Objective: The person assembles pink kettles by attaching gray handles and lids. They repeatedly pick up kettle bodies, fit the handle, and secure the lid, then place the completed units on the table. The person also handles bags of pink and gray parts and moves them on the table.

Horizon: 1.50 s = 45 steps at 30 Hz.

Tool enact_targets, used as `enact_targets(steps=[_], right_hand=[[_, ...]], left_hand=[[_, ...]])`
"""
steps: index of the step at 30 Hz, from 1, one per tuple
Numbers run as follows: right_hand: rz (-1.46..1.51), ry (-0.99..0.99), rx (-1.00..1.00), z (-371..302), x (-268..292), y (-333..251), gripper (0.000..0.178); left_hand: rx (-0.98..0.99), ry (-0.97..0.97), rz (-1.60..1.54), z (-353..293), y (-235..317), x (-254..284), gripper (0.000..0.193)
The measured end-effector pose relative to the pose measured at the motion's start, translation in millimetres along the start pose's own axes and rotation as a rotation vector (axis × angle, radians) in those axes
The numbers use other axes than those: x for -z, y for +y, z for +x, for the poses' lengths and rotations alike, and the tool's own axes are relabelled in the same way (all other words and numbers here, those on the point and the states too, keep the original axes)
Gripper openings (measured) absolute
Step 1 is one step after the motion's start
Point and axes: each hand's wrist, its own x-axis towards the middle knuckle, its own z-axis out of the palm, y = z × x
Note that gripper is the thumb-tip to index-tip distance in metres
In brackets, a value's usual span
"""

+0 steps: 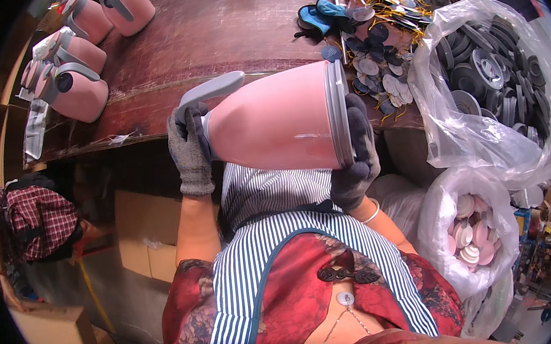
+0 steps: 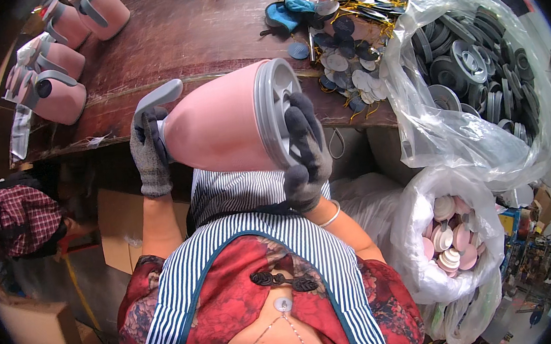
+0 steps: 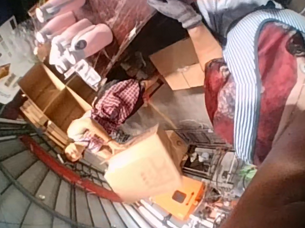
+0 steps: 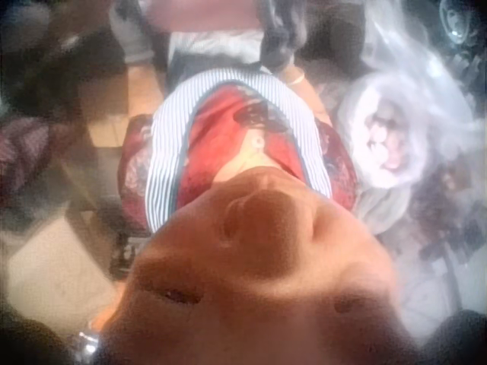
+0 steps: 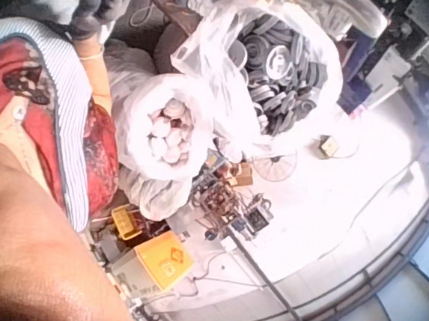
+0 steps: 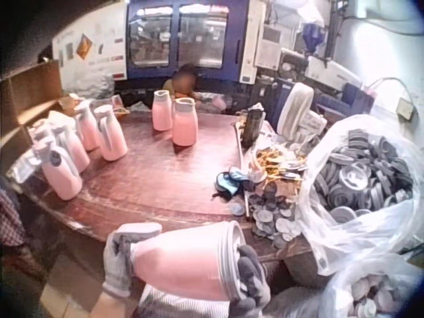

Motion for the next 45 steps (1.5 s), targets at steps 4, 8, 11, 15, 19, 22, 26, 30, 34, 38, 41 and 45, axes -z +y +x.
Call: enact_targets(steps=[4, 8, 11, 15, 19, 22, 26, 30, 34, 38, 41, 45], right_hand=[[0.034, 0.013, -0.039, -13, 3, 10, 0.086], [0.019, -0.025, -0.109, -18, 11, 16, 0.087], [-0.006, -0.204, -0.287, -8, 17, 20, 0.089], [0.347, -0.150, -0.480, 12, 22, 26, 0.108], [0.105, -0.245, -0.393, 17, 17, 34, 0.088], [0.889, -0.286, -1.160, 8, 6, 45, 0.063], [1.150, -0.257, -1.624, -19, -4, 55, 0.066], [0.702, -0.186, -1.232, -34, 6, 67, 0.061], [0.527, -0.156, -1.021, -24, 20, 82, 0.043], [0.427, -0.224, -1.008, -11, 22, 89, 0.040], [0.344, -0.243, -1.041, -8, 18, 91, 0.039], [0.322, -0.253, -1.096, -2, 15, 94, 0.036]], left_hand=[[-0.094, 0.083, 0.036, -4, 17, -12, 0.028], [-0.519, 0.181, 0.290, -11, 49, -19, 0.029], [-0.709, 0.229, 0.351, -8, 65, -18, 0.028], [-0.438, 0.113, 0.343, 3, 66, -18, 0.025], [-0.393, 0.128, 0.251, 0, 76, -29, 0.020], [-1.064, -0.043, 0.558, -9, 109, -21, 0.024], [-1.246, -0.471, 0.675, 10, 153, 20, 0.041], [-1.029, -0.328, 1.050, 92, 138, 48, 0.045], [-1.285, -0.272, 1.152, 206, 104, 72, 0.044], [-1.300, -0.244, 1.596, 282, 111, 93, 0.066], [-0.747, -0.329, 1.983, 297, 130, 78, 0.065], [-1.250, -0.550, 1.276, 353, 134, -36, 0.055]])
